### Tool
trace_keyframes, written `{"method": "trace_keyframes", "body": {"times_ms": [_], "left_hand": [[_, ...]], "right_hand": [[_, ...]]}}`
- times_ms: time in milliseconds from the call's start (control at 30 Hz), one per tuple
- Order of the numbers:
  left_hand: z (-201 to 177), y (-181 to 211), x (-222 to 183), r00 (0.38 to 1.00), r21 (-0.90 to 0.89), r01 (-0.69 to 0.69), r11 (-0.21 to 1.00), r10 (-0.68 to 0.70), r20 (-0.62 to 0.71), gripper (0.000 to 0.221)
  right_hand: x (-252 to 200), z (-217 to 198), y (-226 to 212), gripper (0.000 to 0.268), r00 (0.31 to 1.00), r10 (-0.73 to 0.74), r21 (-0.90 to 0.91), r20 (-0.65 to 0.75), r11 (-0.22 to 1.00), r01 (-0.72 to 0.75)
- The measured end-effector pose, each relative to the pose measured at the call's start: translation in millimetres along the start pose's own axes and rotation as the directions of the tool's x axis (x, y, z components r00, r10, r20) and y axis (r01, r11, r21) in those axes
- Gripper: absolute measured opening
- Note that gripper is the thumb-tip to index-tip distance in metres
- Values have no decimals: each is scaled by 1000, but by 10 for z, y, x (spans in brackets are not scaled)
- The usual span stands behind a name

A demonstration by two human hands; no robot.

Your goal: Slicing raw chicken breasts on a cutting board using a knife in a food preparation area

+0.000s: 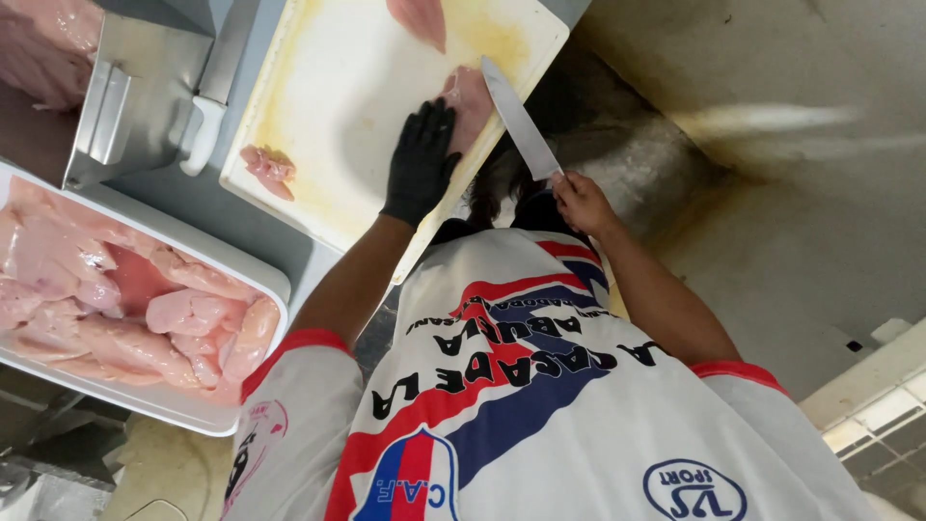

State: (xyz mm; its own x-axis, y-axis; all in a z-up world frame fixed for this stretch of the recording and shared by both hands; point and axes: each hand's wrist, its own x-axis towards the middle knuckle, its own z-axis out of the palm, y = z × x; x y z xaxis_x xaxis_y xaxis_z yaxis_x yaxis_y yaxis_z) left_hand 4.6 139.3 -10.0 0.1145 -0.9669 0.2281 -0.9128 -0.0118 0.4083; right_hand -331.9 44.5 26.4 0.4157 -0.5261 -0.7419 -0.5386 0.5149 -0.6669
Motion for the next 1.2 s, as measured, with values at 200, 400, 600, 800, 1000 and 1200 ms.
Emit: {"method": "trace_keyframes", "body": {"times_ms": [200,400,600,800,1000,1200], "left_hand": [[-104,222,534,883,113,-190,975,119,455,85],[-94,185,620,868,17,-210,977,179,463,91],[-50,193,628,861,37,-199,979,157,484,89],[-90,255,594,857,45,-198,979,151,493,83],[-82,227,632,862,80,-231,970,167,478,84],[-76,256,642,847,74,-212,975,145,512,82]], "right_hand": [[60,-117,-96,46,995,90,-109,49,990,-84],[300,-156,-135,50,989,109,-62,103,993,-103],[685,160,-598,47,992,40,-12,123,999,-39],[434,-40,-607,44,978,124,-127,167,987,-104],[469,-189,-631,51,954,198,-237,227,961,-143],[872,152,-616,53,973,65,-352,220,936,17]]}}
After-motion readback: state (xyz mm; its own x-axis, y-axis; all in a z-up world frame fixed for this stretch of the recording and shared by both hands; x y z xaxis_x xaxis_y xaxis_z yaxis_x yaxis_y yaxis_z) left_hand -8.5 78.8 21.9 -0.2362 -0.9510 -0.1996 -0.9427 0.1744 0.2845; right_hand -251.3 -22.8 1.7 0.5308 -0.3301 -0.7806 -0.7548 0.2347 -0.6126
